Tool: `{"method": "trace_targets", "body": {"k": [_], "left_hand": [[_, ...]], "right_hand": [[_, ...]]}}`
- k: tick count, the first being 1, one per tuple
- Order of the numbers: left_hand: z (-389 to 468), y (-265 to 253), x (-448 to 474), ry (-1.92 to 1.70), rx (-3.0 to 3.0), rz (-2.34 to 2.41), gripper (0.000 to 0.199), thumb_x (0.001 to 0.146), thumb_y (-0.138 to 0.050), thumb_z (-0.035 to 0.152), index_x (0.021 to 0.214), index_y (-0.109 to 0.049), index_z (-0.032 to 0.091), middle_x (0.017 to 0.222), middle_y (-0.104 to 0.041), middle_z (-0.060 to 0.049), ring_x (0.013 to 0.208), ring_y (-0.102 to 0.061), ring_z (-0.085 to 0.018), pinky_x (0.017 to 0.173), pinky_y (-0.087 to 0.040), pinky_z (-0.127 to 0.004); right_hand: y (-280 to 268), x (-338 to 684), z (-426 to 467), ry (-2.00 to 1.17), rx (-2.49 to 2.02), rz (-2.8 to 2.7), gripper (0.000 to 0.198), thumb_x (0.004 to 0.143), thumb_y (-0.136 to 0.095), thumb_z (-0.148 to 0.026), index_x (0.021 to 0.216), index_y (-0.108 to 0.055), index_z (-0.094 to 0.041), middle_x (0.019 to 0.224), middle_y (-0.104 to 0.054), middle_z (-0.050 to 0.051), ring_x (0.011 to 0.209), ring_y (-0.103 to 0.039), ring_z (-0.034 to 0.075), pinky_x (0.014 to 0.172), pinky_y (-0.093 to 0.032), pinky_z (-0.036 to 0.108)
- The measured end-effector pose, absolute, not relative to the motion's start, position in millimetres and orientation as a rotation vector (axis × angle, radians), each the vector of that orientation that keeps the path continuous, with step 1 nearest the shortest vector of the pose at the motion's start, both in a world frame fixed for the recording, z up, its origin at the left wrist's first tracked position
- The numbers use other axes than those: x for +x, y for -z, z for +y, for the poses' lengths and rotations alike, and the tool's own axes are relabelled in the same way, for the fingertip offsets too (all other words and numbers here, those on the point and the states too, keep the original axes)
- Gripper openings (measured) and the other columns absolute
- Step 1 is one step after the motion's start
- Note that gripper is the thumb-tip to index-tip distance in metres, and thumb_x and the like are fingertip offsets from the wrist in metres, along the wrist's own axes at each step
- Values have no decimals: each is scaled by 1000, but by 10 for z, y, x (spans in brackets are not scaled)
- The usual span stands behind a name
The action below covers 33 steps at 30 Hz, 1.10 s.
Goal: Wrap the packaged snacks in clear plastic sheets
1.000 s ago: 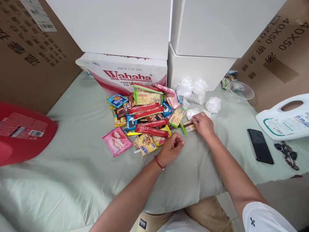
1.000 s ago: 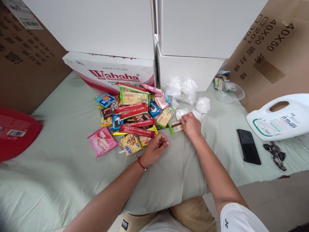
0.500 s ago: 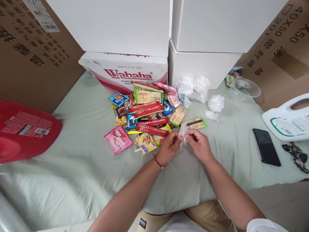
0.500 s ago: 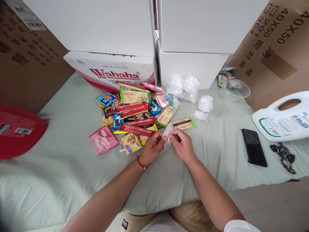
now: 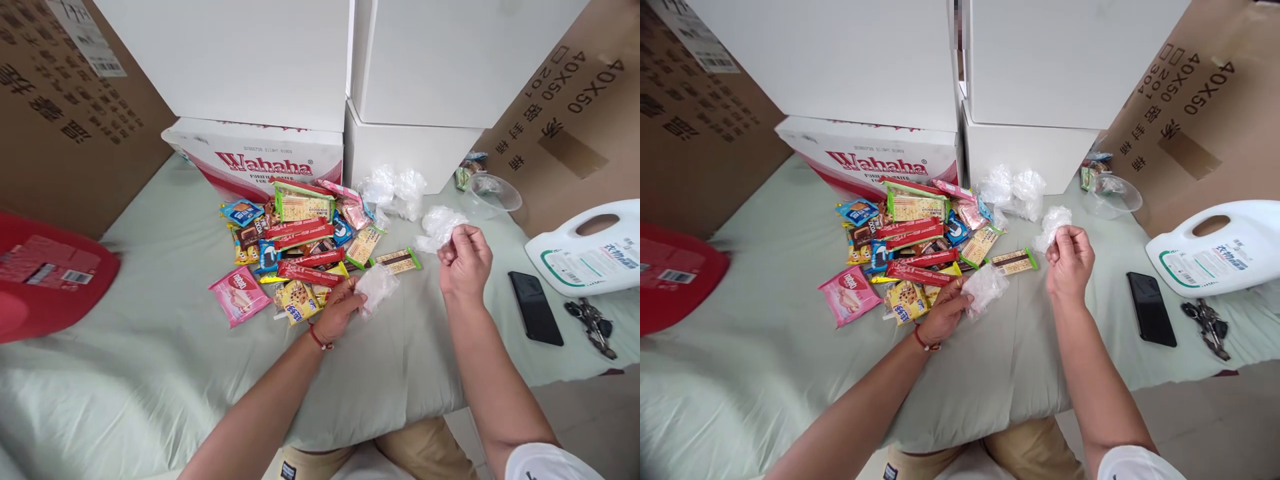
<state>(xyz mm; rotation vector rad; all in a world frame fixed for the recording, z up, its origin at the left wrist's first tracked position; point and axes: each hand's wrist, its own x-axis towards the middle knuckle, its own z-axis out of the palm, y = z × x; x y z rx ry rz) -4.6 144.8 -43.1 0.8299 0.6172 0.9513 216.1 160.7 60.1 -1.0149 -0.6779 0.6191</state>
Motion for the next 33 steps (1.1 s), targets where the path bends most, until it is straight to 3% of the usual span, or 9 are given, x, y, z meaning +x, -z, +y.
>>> {"method": "trace_targets", "body": {"k": [5,8,12,18,20,22,28,30,33], "left_hand": [[1396,338,-63,-834,731,505,36,77,-84,40,94,-62,18,81,-69,0,68,-69,-16,60,-50,-26],[1376,155,1,-785,639,454,43,76,-86,35,109,-64,19,101,-73,-4,88,-74,-22,82,-58,-36],[1539,-246,264,-781,610,402,41,73,-89,32,105,-65,20,99,-69,-3,100,-73,-24,93,-58,-39],[1716,-545,506,-866,764,652,52,76,-85,36,120,-59,26,135,-53,-9,107,-63,-25,76,-60,-37],[1551,-418,432,-905,992,737,40,79,-82,38,111,-64,21,128,-56,-11,101,-60,-23,69,-57,-30],[1322,-252,311,-917,1203,773,27,85,-75,42,96,-66,18,104,-61,-8,91,-58,-19,64,-51,-25],[952,37,128,-1083,1512,838,36,79,-82,35,109,-67,22,105,-61,-7,89,-57,-18,73,-48,-28],[999,125,139,-1024,1488,834,24,86,-75,39,99,-70,20,92,-64,-5,79,-56,-16,72,-46,-28],[1109,266,125,-995,1268,888,33,89,-69,51,88,-67,18,72,-61,0,65,-51,-13,64,-42,-26]], "right_hand": [[-491,2151,1427,-1048,-885,-522,39,69,-87,-29,68,-49,-19,58,-39,-10,41,-27,2,37,-27,15],[-368,2228,1156,-1059,-877,-445,38,69,-86,-24,67,-48,-19,59,-39,-10,41,-29,2,36,-29,15],[-230,2359,782,-1011,-924,-397,34,71,-85,-24,69,-52,-19,62,-44,-9,41,-30,2,35,-31,17],[-193,2425,569,-1000,-923,-433,35,73,-84,-25,68,-50,-20,61,-41,-8,40,-25,2,34,-28,16],[-213,2380,590,-1052,-912,-410,38,70,-86,-26,66,-48,-20,59,-41,-9,40,-24,2,34,-27,16],[-239,2301,644,-1158,-931,-376,39,66,-87,-29,66,-49,-20,58,-40,-9,40,-22,2,34,-24,15],[-268,1921,876,-1548,-1046,-457,38,71,-85,-41,71,-53,-21,53,-38,-10,40,-16,3,33,-14,16],[-223,1801,921,-1593,-1044,-570,39,76,-82,-46,72,-53,-20,58,-46,-7,41,-20,3,36,-17,18],[-102,1692,932,-1487,-1024,-804,38,83,-74,-58,86,-63,-22,68,-54,-4,49,-35,7,45,-31,21]]}}
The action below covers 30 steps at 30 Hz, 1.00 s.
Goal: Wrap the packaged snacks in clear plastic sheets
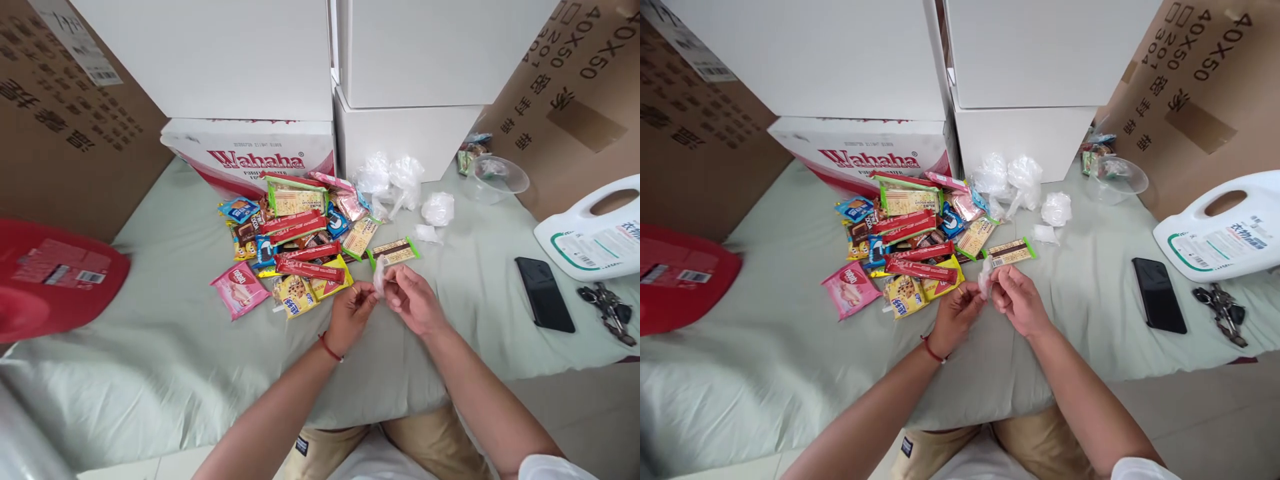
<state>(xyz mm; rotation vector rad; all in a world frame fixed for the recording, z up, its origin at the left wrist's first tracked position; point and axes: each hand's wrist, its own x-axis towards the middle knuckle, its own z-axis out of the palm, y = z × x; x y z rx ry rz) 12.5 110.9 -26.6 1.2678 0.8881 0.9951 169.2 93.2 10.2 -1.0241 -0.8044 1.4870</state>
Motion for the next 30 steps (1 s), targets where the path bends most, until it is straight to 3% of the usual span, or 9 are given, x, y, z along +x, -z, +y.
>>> {"method": "trace_targets", "body": {"k": [3,5,8,13,18,22,26,28,30], "left_hand": [[1190,326,61,-985,1102,904,43,79,-77,57,87,-65,17,69,-59,3,60,-47,-10,58,-38,-23],[1221,308,15,-940,1052,864,45,76,-80,58,86,-64,17,69,-60,3,60,-48,-10,57,-39,-23],[1243,251,-31,-870,990,803,46,73,-83,57,86,-64,17,66,-62,2,60,-51,-10,56,-41,-23],[1271,199,-88,-944,722,711,39,71,-88,45,86,-64,18,69,-62,4,60,-54,-8,56,-41,-21],[1329,165,-152,-1024,462,565,28,73,-84,23,95,-68,21,103,-73,-1,95,-66,-17,82,-57,-34],[1364,139,-197,-987,373,506,22,80,-76,22,100,-68,22,119,-73,-5,123,-62,-26,102,-53,-53],[1374,137,-206,-986,374,516,26,82,-74,26,106,-69,21,120,-73,-6,123,-62,-28,102,-54,-55],[1369,147,-198,-990,398,540,28,81,-76,27,107,-69,20,117,-74,-6,117,-65,-26,98,-57,-52],[1361,163,-187,-993,432,565,27,79,-80,29,103,-69,20,111,-74,-5,106,-68,-23,91,-60,-45]], "right_hand": [[22,1671,902,-1228,-1123,-1145,39,77,-82,-52,103,-69,-25,81,-60,-1,62,-45,11,57,-40,25],[79,1682,888,-1133,-1208,-1288,30,78,-83,-45,98,-71,-25,86,-62,0,64,-47,12,61,-40,26],[113,1704,893,-1213,-1240,-1244,24,85,-76,-46,86,-70,-23,73,-58,-2,64,-47,12,59,-38,26],[59,1786,938,-1416,-1081,-811,29,75,-83,-43,81,-65,-22,61,-43,-7,51,-32,8,48,-27,22],[45,1909,992,-1391,-974,-551,25,71,-82,-32,81,-61,-21,64,-48,-6,50,-28,7,47,-25,20],[138,1912,1008,-1312,-1149,-710,22,76,-76,-34,78,-59,-21,66,-49,-4,53,-35,9,47,-28,21],[157,1930,992,-767,-1288,-1111,33,80,-77,-37,108,-64,-26,105,-61,4,85,-55,17,73,-50,30],[113,1952,978,-575,-1276,-1322,48,79,-77,-37,125,-62,-31,136,-52,8,108,-56,23,93,-51,40],[64,1960,962,-496,-1273,-1536,41,81,-76,-35,122,-68,-33,146,-48,8,120,-52,27,102,-47,46]]}}
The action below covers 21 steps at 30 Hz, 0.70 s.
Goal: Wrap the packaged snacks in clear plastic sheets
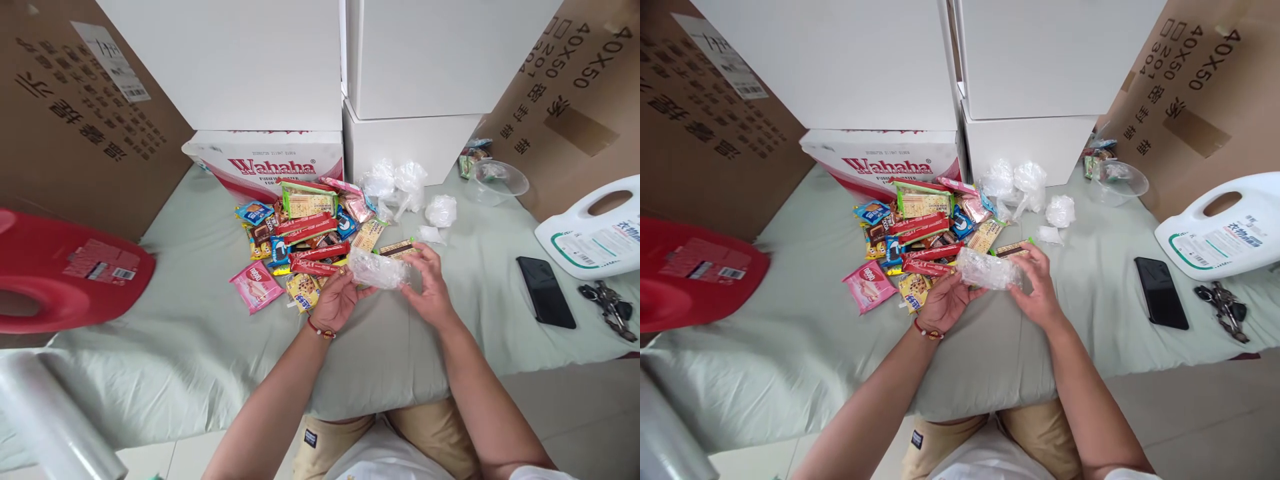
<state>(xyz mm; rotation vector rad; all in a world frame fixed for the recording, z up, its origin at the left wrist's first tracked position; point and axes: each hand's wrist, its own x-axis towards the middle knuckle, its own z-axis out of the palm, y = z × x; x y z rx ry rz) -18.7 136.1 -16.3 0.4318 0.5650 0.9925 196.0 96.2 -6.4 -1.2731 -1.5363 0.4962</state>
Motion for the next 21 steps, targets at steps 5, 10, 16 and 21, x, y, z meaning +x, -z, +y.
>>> {"method": "trace_targets", "body": {"k": [5,10,16,21], "left_hand": [[1355,203,-169,-1009,483,616,33,72,-90,33,88,-67,18,89,-71,0,77,-65,-13,69,-60,-28],[1355,204,-164,-990,552,625,35,72,-90,40,86,-68,16,81,-67,1,72,-61,-10,64,-55,-23],[1336,164,-172,-909,618,587,34,73,-89,38,79,-64,16,75,-64,1,69,-60,-10,61,-49,-22],[1342,159,-172,-959,585,595,33,71,-91,34,82,-65,16,80,-63,1,71,-61,-10,61,-48,-22]], "right_hand": [[50,1926,931,-587,-1284,-1613,11,92,-67,-34,91,-77,-31,94,-70,4,98,-58,25,92,-47,43],[106,1936,966,-953,-1239,-924,24,82,-78,-46,89,-71,-24,79,-62,-2,68,-52,13,62,-43,26],[142,2054,1074,-1132,-1045,-390,38,61,-93,-35,76,-62,-20,66,-53,-7,49,-35,4,42,-29,17],[136,2131,1082,-1193,-964,-329,33,62,-91,-29,77,-64,-18,59,-46,-9,45,-32,3,38,-26,15]]}}
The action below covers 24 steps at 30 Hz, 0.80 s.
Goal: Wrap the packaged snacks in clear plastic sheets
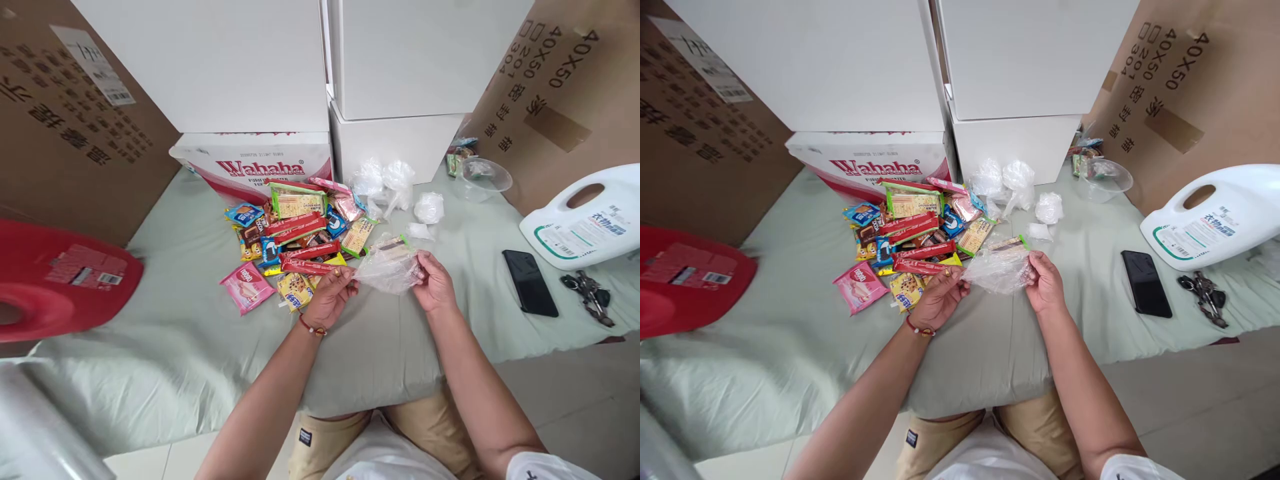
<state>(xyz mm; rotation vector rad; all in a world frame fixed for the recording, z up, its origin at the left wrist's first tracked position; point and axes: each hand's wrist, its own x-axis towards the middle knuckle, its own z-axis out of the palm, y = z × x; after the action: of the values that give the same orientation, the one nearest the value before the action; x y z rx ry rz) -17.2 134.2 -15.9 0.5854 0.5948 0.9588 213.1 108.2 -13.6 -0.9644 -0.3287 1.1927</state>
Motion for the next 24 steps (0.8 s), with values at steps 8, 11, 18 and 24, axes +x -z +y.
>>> {"method": "trace_targets", "body": {"k": [8,11,18,24], "left_hand": [[1324,162,-139,-998,679,616,39,76,-85,46,83,-59,18,91,-64,0,66,-57,-8,50,-40,-19],[1281,152,-107,-914,811,662,51,78,-76,62,73,-52,17,70,-53,3,51,-46,-6,40,-21,-19],[1242,159,-68,-947,898,776,60,75,-71,72,67,-44,19,67,-56,2,44,-41,-5,40,-13,-21],[1176,135,-75,-679,975,612,63,80,-60,79,82,-58,16,84,-68,-5,40,-41,-3,39,-19,-22]], "right_hand": [[-28,2064,890,-1083,-937,-397,27,67,-90,-30,82,-69,-21,69,-58,-6,57,-51,7,54,-45,20],[-128,2002,742,-1030,-907,-479,27,70,-89,-33,85,-69,-23,72,-59,-5,64,-55,10,63,-50,24],[-286,1901,603,-800,-916,-513,25,74,-85,-36,88,-67,-25,79,-59,-4,69,-56,11,69,-50,26],[-313,1702,586,-809,-923,-634,20,77,-83,-38,87,-70,-27,81,-57,-2,71,-53,12,71,-49,28]]}}
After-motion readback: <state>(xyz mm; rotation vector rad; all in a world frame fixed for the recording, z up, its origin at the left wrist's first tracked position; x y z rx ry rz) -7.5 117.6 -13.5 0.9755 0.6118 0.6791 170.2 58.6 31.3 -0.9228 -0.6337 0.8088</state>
